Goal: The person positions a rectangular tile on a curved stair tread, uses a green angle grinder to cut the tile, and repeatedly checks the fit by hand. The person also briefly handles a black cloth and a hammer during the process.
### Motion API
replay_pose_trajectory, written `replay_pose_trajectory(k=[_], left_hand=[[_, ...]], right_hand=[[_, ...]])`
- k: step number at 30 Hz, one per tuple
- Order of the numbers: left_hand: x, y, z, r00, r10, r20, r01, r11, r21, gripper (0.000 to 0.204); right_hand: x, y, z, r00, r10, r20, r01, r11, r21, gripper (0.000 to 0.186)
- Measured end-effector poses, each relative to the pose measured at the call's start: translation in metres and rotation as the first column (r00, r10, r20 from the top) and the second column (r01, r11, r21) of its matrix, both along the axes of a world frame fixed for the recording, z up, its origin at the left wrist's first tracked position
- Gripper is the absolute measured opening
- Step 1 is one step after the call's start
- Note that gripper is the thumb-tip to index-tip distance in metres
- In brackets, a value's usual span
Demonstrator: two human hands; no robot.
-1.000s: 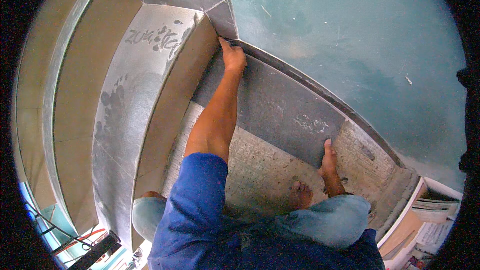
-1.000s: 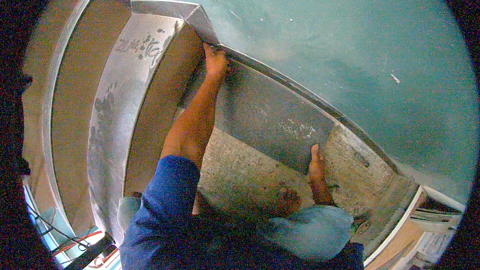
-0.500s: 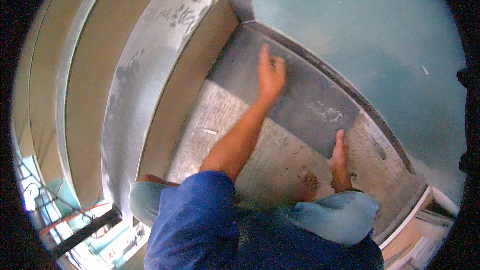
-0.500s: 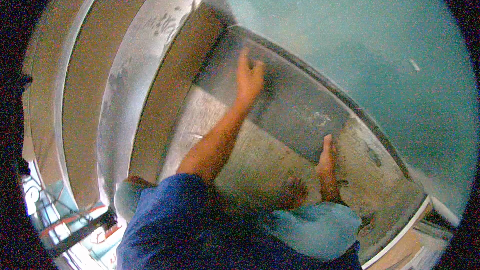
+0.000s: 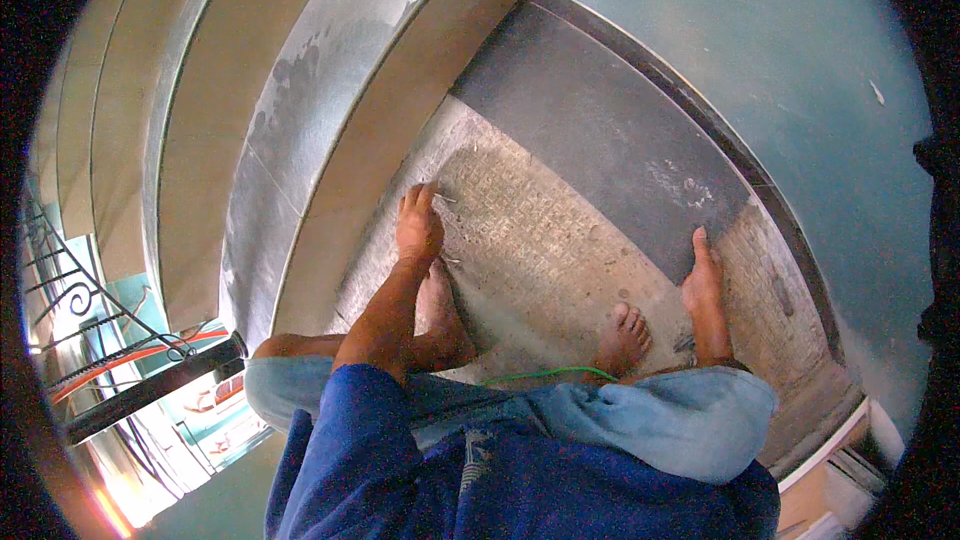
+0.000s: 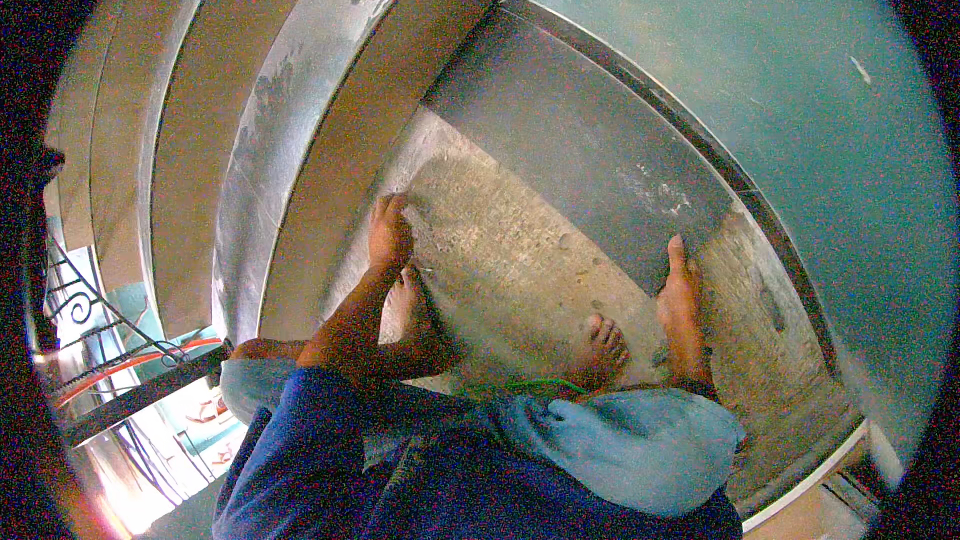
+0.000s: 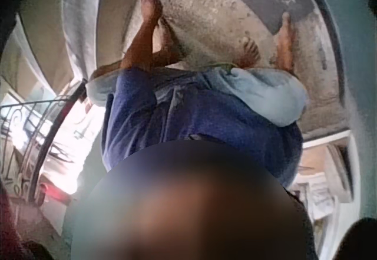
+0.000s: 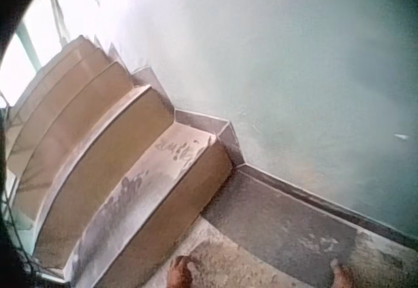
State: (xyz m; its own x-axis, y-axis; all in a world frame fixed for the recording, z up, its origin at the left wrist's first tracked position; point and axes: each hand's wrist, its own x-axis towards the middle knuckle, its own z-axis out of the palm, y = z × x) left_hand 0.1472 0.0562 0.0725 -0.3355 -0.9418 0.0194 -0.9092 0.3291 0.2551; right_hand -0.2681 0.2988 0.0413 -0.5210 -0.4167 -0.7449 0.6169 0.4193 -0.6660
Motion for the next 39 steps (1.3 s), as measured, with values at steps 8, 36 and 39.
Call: replay_pose_trajectory(k=[8,36,39], left_hand=[[0.012,-0.005,-0.006,0.972,-0.154,0.178,0.128,0.98,0.15,0.026],[-0.013,-0.048,-0.019,0.983,-0.169,0.071,0.168,0.986,0.014,0.036],[-0.032,-0.062,-0.009,0.995,-0.014,-0.095,0.019,0.998,0.054,0.026]], right_hand=[[-0.007,0.028,0.0,0.984,0.175,-0.028,-0.171,0.98,0.104,0.044],[0.055,0.05,-0.004,0.996,-0.09,-0.003,0.09,0.996,-0.019,0.034],[0.06,0.047,-0.005,0.983,-0.183,-0.015,0.183,0.983,-0.009,0.033]])
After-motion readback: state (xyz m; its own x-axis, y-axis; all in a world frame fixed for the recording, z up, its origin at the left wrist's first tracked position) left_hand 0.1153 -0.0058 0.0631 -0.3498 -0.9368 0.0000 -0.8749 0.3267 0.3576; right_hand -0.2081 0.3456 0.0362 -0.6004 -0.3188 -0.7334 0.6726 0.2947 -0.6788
